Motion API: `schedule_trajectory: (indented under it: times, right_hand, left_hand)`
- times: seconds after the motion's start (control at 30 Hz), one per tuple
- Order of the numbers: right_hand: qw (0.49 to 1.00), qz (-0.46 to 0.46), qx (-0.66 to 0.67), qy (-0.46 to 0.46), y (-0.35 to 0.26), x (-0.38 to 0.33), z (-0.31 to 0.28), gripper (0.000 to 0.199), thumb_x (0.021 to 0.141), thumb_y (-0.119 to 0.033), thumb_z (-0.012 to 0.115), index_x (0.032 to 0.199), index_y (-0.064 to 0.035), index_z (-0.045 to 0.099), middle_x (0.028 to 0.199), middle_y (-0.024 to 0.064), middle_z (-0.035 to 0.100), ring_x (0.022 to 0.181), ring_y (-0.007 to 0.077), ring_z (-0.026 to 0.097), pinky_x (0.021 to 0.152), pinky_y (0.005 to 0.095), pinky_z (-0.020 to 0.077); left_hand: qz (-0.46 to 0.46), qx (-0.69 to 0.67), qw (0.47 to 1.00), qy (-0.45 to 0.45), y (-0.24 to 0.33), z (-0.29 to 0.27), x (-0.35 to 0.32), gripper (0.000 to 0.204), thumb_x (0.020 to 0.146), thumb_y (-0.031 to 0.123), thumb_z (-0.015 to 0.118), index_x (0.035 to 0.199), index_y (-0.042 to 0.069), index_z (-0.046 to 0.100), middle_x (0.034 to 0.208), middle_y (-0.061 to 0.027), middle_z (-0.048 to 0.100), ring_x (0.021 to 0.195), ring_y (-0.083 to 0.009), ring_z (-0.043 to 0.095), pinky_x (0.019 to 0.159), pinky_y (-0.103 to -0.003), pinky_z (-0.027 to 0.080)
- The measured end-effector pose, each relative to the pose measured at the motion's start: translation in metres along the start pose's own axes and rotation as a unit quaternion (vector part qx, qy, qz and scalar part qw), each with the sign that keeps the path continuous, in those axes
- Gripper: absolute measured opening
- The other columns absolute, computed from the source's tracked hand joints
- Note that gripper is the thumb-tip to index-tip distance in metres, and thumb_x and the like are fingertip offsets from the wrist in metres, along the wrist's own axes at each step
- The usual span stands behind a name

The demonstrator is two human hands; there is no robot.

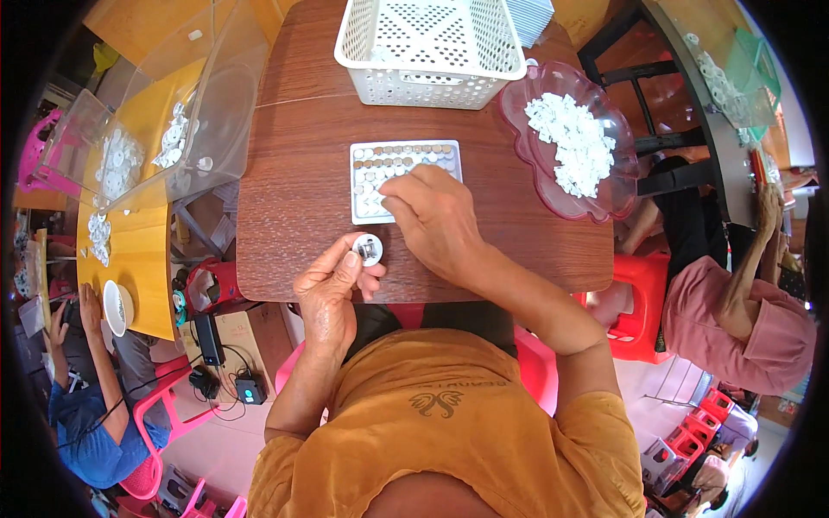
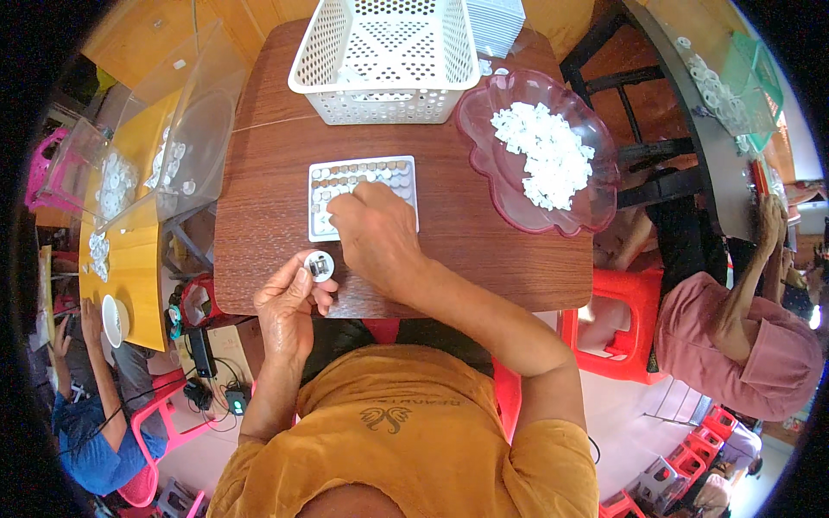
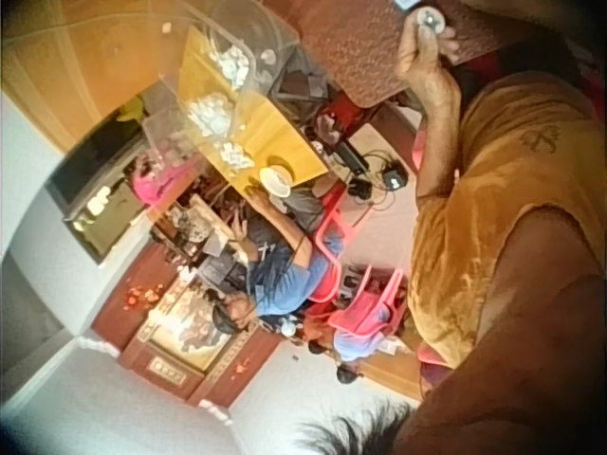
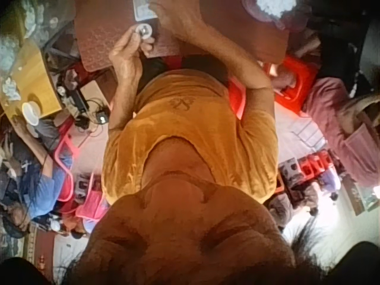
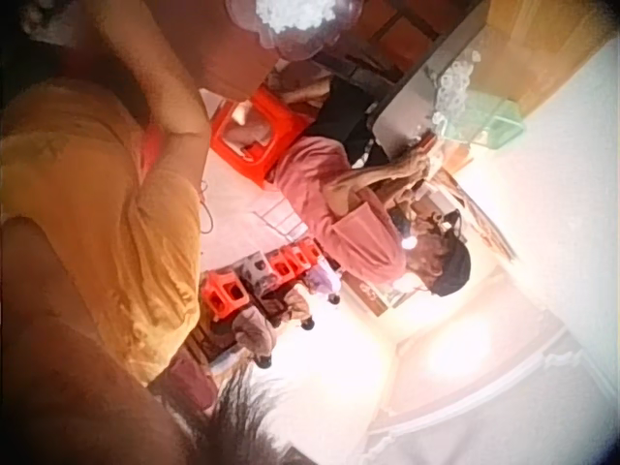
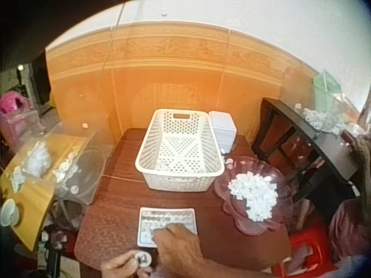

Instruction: The person assembles circular casings by hand, inserting internal parts and white filler material into them.

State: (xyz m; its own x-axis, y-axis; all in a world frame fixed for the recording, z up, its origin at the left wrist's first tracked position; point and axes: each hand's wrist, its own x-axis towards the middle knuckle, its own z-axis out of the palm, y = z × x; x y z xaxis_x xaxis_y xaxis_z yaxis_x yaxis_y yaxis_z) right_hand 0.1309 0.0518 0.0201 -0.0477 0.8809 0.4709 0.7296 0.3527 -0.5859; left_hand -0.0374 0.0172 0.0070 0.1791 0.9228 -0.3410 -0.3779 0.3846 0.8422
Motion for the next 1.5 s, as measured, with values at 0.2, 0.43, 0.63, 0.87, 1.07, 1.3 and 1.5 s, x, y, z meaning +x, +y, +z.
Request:
schedule_trajectory:
  times: [0.2,0.43,0.63,0.87,1.07,1.3,1.5]
  right_hand:
    - [0.991,-0.091,-0.092,-0.021,0.007,0.013,0.019,0.018,0.066,0.000,0.061,0.083,-0.0050,0.064,0.072,0.0086,0.050,0.070,0.0263,0.052,0.057,0.0376,0.0423]
    - [0.986,-0.118,-0.110,-0.027,0.008,0.016,0.025,0.013,0.063,0.000,0.060,0.076,-0.0032,0.060,0.073,0.0093,0.049,0.071,0.0259,0.050,0.057,0.0373,0.0422]
    - [0.994,-0.072,-0.072,-0.037,0.009,0.016,0.022,0.007,0.067,-0.002,0.060,0.074,-0.0044,0.060,0.072,0.0098,0.051,0.071,0.0277,0.053,0.057,0.0388,0.0432]
    - [0.992,-0.085,-0.088,-0.017,0.013,0.014,0.024,0.011,0.067,-0.002,0.061,0.077,-0.0048,0.062,0.071,0.0097,0.051,0.070,0.0280,0.052,0.057,0.0397,0.0432]
    - [0.986,-0.133,-0.103,-0.023,0.008,0.016,0.027,0.014,0.063,-0.002,0.062,0.077,-0.0031,0.061,0.072,0.0105,0.051,0.070,0.0279,0.051,0.056,0.0396,0.0425]
    - [0.997,-0.073,-0.018,-0.006,0.006,0.008,0.016,0.008,0.070,0.000,0.062,0.072,-0.0032,0.055,0.068,0.0113,0.051,0.066,0.0294,0.052,0.056,0.0391,0.0423]
    - [0.995,-0.045,0.088,0.016,-0.008,-0.018,-0.003,0.013,0.070,-0.001,0.065,0.075,-0.0027,0.054,0.070,0.0111,0.052,0.064,0.0288,0.052,0.056,0.0378,0.0421]
  left_hand:
    - [0.012,-0.013,1.000,0.005,0.004,-0.004,0.003,0.029,0.090,0.014,0.056,0.112,-0.006,0.057,0.078,-0.0151,0.066,0.058,-0.0131,0.058,0.050,-0.022,0.043]
    - [-0.015,-0.036,0.999,0.004,0.005,-0.005,0.007,0.029,0.090,0.014,0.056,0.111,-0.006,0.058,0.078,-0.0146,0.066,0.057,-0.0129,0.058,0.050,-0.022,0.043]
    - [-0.014,-0.048,0.999,-0.001,0.003,-0.009,0.008,0.030,0.091,0.014,0.055,0.112,-0.007,0.057,0.077,-0.0152,0.065,0.056,-0.0132,0.057,0.050,-0.023,0.043]
    - [-0.024,-0.046,0.999,0.007,0.003,-0.009,0.009,0.031,0.090,0.016,0.055,0.112,-0.006,0.056,0.076,-0.0155,0.065,0.055,-0.0141,0.057,0.048,-0.025,0.044]
    - [-0.034,-0.049,0.998,0.003,0.005,-0.008,0.008,0.031,0.091,0.015,0.054,0.113,-0.007,0.056,0.076,-0.0148,0.065,0.056,-0.0127,0.057,0.050,-0.022,0.043]
    - [-0.044,-0.068,0.997,-0.011,0.006,-0.005,0.008,0.032,0.090,0.014,0.055,0.115,-0.007,0.055,0.078,-0.0157,0.065,0.057,-0.0131,0.058,0.050,-0.023,0.044]
    - [-0.051,-0.055,0.996,-0.038,0.009,0.004,0.006,0.034,0.087,0.009,0.059,0.116,-0.007,0.054,0.081,-0.0157,0.066,0.059,-0.0132,0.059,0.051,-0.022,0.044]
